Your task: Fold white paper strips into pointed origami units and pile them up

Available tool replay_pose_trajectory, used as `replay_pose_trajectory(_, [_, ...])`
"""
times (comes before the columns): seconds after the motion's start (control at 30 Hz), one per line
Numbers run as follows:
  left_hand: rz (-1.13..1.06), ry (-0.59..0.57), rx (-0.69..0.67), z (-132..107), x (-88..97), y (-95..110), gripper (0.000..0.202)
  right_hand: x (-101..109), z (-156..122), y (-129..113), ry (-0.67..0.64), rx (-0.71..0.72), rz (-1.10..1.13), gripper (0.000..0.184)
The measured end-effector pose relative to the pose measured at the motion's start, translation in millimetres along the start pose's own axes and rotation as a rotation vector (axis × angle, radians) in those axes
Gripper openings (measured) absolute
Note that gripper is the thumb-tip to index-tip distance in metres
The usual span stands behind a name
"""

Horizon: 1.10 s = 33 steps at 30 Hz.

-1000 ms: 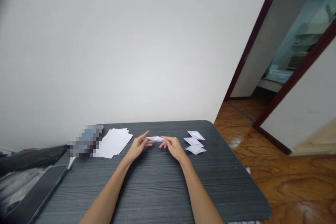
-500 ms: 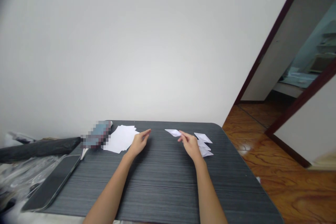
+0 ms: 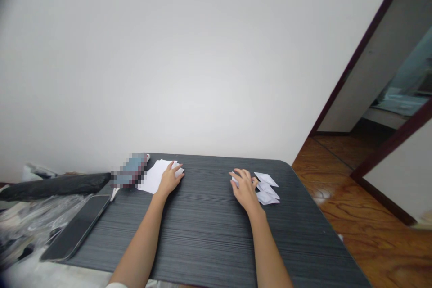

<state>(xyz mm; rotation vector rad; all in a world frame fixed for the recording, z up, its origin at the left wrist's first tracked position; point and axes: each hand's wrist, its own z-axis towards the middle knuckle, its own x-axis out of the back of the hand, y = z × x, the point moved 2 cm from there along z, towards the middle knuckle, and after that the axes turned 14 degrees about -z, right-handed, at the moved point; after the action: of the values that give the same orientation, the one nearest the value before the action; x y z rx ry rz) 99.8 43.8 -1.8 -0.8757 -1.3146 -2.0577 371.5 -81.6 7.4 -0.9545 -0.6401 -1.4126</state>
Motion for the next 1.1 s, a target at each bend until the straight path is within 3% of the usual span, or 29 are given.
replay_pose_trajectory(0.07, [0.001, 0.018, 0.003, 1.3, -0.8, -3.3, 0.037, -4.7, -2.9, -8.4, -0.056, 0.052, -0.035, 0.027])
replay_pose_trajectory(0.17, [-0.028, 0.011, 0.02, 4.0, -1.5, -9.6, 0.034, -7.9, -6.1, -1.1, -0.087, 0.032, -0.067, 0.025])
replay_pose_trajectory(0.4, [-0.164, -0.008, 0.061, 7.7, -1.7, -19.4, 0.034, -1.6, -1.5, 21.6, 0.092, -0.141, -0.024, 0.025])
replay_pose_trajectory(0.7, [-0.095, 0.047, 0.045, 7.7, 9.5, -11.7, 0.021, 4.2, -0.5, 10.5, 0.122, -0.116, 0.013, 0.026])
replay_pose_trajectory(0.8, [-0.051, 0.141, 0.086, 4.2, 20.6, -1.4, 0.027, 5.2, -0.2, 8.0, 0.114, -0.125, 0.023, 0.026])
replay_pose_trajectory(0.9, [-0.033, 0.406, 0.068, -0.5, 37.2, 13.7, 0.027, 5.8, 0.2, 5.3, 0.118, -0.132, 0.043, 0.025])
replay_pose_trajectory(1.0, [-0.243, 0.601, -0.021, -4.4, 49.0, 30.2, 0.026, 6.2, 0.8, -0.4, 0.135, -0.135, 0.112, 0.025])
replay_pose_trajectory(1.03, [-0.359, 0.628, -0.013, -5.4, 50.1, 34.9, 0.025, 5.8, 1.1, -3.5, 0.131, -0.128, 0.162, 0.025])
replay_pose_trajectory(1.1, [-0.614, 0.55, 0.025, -6.4, 45.7, 44.9, 0.025, 3.9, 2.0, -11.9, 0.091, -0.101, 0.326, 0.026])
